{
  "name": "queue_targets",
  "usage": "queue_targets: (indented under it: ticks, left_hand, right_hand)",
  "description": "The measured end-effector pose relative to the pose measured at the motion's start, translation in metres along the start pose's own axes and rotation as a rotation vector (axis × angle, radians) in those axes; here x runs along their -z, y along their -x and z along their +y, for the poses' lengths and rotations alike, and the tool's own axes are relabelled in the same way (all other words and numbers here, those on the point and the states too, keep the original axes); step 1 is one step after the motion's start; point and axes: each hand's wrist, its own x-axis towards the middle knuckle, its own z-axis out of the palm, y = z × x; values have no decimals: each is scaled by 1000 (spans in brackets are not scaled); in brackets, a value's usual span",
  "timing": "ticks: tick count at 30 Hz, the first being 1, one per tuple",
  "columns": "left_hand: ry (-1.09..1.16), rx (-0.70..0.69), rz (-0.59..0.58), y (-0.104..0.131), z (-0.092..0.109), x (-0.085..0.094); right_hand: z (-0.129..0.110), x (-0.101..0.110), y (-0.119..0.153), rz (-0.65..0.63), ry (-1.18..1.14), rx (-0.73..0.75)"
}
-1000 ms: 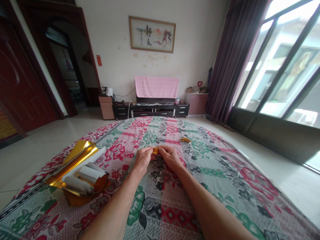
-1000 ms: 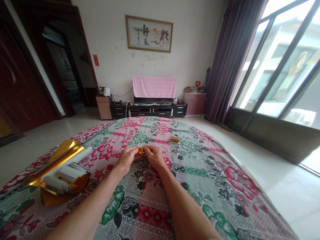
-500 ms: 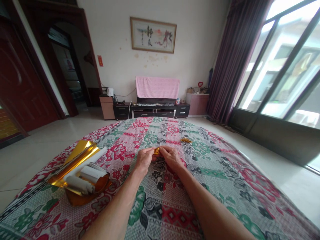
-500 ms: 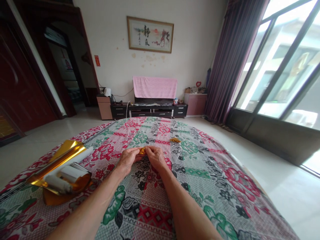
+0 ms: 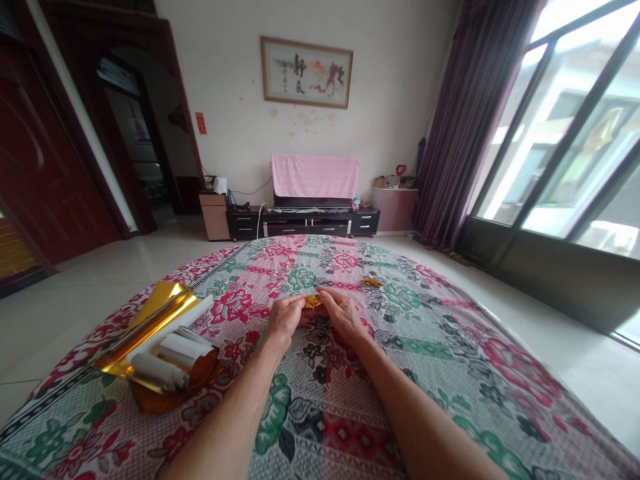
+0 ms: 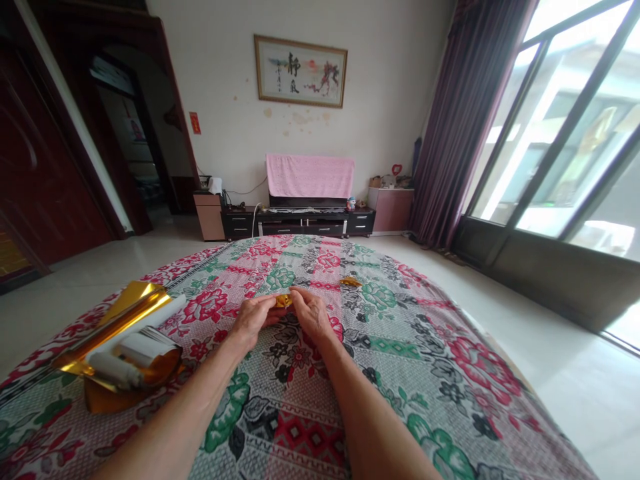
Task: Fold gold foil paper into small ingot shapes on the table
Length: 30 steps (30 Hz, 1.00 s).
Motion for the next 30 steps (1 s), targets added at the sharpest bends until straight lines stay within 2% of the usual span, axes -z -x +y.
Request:
queue_targets:
  ticks: [5,8,15,20,25,30]
  left_hand:
    - [-5,46,27,0,6,4]
    - [-18,54,49,-1,8,7]
    - [-205,22,81,-5,6,9]
    - [-380,42,67,-8,3,10]
    - [-442,43,48,-10,2,11]
    - [-392,38,41,-10,2,11]
  right_hand:
    - [3,0,-3,-39,-20,-69]
    - [8,-2,-3,-39,-42,-57]
    - [11,-3,1,68,75,171]
    - [6,-4,4,55,197,281]
    - [7,-6,3,35,288,223]
    - [7,-5,4,14,257,152]
